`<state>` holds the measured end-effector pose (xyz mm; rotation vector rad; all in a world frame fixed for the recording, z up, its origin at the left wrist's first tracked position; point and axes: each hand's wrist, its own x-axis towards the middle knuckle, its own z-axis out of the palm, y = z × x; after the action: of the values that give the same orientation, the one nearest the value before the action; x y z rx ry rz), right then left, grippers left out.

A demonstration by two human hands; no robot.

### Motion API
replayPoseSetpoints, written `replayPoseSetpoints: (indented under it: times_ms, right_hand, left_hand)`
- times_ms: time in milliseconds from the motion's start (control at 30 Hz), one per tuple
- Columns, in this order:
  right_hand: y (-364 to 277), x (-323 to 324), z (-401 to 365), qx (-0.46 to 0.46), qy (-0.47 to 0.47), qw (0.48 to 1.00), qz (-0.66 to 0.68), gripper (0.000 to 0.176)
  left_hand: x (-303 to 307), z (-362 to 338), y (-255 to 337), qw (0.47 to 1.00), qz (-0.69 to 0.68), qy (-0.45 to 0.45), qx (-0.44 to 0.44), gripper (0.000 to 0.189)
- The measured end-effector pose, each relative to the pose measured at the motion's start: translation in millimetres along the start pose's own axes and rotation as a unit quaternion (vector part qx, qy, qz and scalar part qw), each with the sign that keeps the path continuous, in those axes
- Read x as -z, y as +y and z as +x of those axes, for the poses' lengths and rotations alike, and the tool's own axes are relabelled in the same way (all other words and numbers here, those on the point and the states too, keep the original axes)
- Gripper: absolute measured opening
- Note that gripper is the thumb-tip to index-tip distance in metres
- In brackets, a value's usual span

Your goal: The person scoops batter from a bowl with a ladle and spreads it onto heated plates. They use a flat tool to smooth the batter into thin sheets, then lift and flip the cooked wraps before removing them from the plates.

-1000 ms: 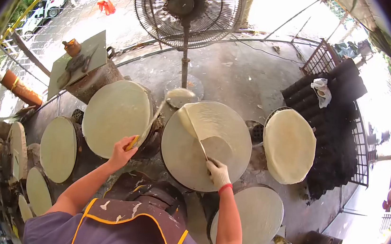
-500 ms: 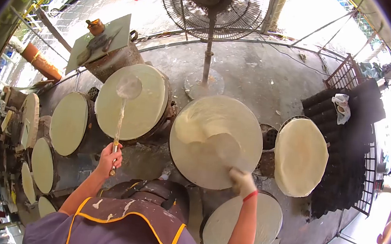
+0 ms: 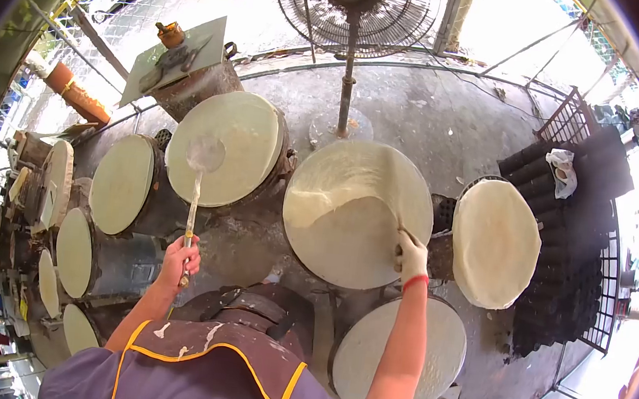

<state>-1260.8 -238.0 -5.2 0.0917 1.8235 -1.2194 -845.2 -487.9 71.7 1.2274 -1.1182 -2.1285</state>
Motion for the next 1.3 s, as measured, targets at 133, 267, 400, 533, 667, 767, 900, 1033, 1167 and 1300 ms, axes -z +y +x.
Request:
replayPoseSetpoints:
  times_ms: [133,267,400,533,667,767,900,1033,1167,1300]
  right_hand:
    - [19.4,-12.3,-16.2,-0.038,-0.178,0.983,-0.021,0.028]
    - [30.5,2.5,-46.1,-0.034,-0.134,0.990,-0.026,0.027]
    - [48.7,-19.1,-48.9,0.027,-0.005,0.997,0.070,0.022]
    - [77.8,-41.5,-93.0,-0.038,-0.131,0.990,0.022,0.019]
    - [140.7,-93.1,-142.4,0.023,-0.093,0.960,0.264,0.021]
    - [148.1,-211.3,-155.7,0.025,0.013,0.934,0.356,0.016]
    - [127.4,-328.2,-104.2,0.073,-0.009,0.961,0.265,0.037]
    - [146.3,-382.7,-79.0,0.125,0.255,0.934,0.215,0.043]
    - [114.0,-441.9,-114.0,0.037,0.406,0.906,0.113,0.046]
    - [129.8,-417.8,-76.1,0.109,0.318,0.942,0.012,0.045]
  left_hand:
    - [7.3,-15.1,-10.4,1.000,-0.019,-0.005,0.014,0.021]
    - [15.7,-25.5,-7.2,0.999,-0.026,-0.016,0.020,0.022]
    - [33.3,-22.6,-2.2,0.999,-0.013,-0.032,0.032,0.021]
    - [55.3,-16.3,13.3,0.997,-0.003,-0.058,0.051,0.023]
    - [105.9,-4.6,27.0,0.991,-0.024,-0.103,0.087,0.024]
    - [145.8,7.6,39.7,0.984,-0.030,-0.126,0.121,0.024]
    - [192.1,15.6,60.1,0.978,-0.017,-0.147,0.148,0.022]
    - [240.0,15.7,78.3,0.973,-0.031,-0.165,0.157,0.021]
    - [265.6,23.0,83.6,0.969,-0.069,-0.175,0.160,0.023]
    - [266.4,22.1,90.8,0.965,-0.075,-0.173,0.181,0.022]
